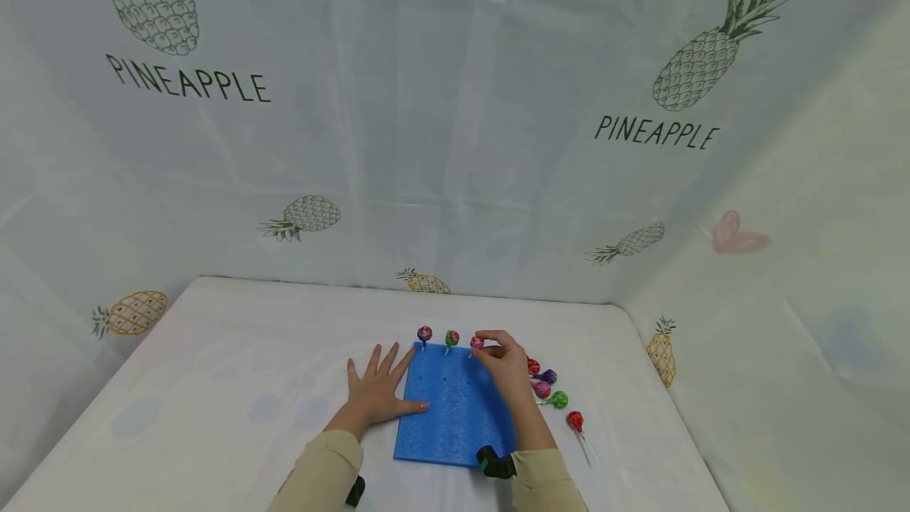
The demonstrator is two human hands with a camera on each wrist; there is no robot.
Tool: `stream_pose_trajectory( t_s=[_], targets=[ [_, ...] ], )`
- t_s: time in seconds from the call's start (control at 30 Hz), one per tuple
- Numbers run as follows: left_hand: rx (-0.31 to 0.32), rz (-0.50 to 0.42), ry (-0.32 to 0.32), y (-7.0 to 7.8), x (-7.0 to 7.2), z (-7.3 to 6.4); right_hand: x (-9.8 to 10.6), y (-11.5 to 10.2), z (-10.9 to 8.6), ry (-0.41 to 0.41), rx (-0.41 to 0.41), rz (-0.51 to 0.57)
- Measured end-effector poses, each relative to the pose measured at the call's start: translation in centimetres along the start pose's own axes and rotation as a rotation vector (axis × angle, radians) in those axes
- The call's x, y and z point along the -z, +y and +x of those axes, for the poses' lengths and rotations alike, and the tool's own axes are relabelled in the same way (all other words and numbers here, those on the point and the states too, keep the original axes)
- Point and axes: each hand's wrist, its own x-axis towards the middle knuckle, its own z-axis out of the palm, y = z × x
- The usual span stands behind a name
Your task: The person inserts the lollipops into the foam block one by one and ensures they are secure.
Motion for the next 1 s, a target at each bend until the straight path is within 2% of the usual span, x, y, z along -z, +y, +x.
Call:
stream_pose_trajectory(
  t_s=[0.13, 0.2, 0.37, 0.73, 1.0],
  targets=[
    [-0.007, -0.010, 0.016, -0.3, -0.5, 0.2, 0.0, -1.9, -0.5, -0.018, 0.001, 0.007],
    [-0.008, -0.009, 0.020, -0.4, -0.7, 0.2, 0.0, -1.9, -0.5, -0.020, 0.003, 0.008],
    [-0.007, -0.007, 0.016, -0.4, -0.7, 0.3, -0.1, 0.1, 0.2, 0.000, 0.008, -0.015],
    [-0.014, -0.011, 0.045, -0.7, -1.2, 0.4, -0.4, 0.4, 0.5, 0.003, -0.018, -0.067],
    [-0.011, -0.012, 0.046, -0.7, -1.3, 0.5, -0.6, 0.6, 0.8, 0.007, -0.059, -0.057]
  ],
)
